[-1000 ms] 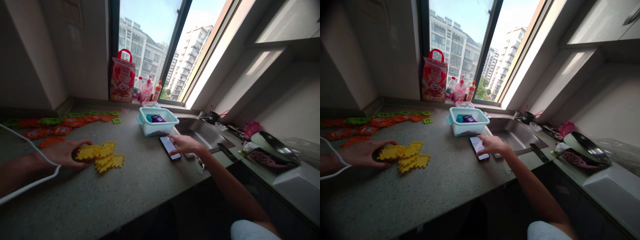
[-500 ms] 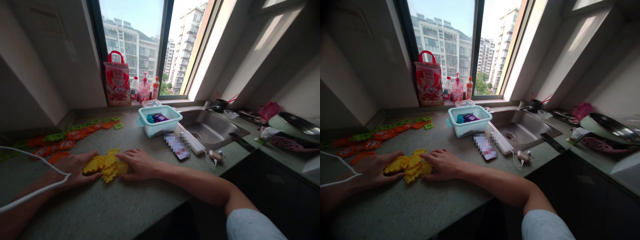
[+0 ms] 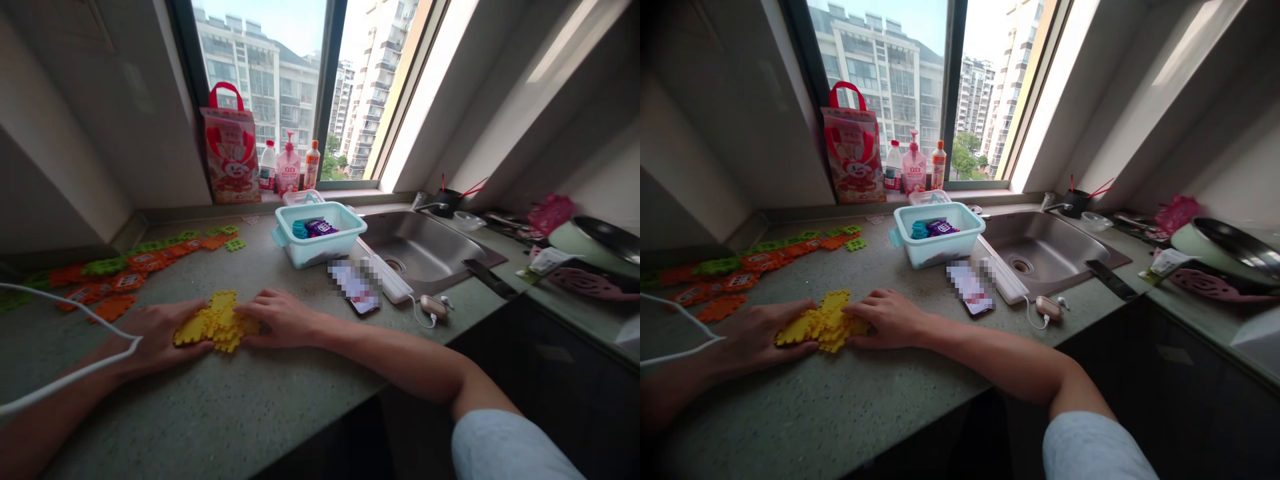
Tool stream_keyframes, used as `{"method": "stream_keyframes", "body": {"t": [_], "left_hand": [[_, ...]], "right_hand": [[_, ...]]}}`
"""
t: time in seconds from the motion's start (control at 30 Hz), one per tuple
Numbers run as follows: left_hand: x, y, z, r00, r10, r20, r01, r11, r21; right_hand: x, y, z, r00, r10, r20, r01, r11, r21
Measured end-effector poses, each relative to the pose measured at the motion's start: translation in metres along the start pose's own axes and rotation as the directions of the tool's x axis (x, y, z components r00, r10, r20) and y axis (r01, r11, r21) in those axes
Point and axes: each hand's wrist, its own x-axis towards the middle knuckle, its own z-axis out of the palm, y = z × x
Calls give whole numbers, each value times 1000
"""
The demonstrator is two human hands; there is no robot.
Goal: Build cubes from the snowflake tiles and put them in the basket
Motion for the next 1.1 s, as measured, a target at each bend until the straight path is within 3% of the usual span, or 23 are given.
{"method": "stream_keyframes", "body": {"t": [0.37, 1.1], "left_hand": [[1, -4, 0, 999, 34, 20, -34, 999, 19], [-2, -5, -2, 999, 51, 10, -51, 999, -5]], "right_hand": [[-1, 1, 1, 999, -12, -40, 13, 999, 31], [-2, 2, -1, 1000, -25, -3, 25, 994, 102]]}}
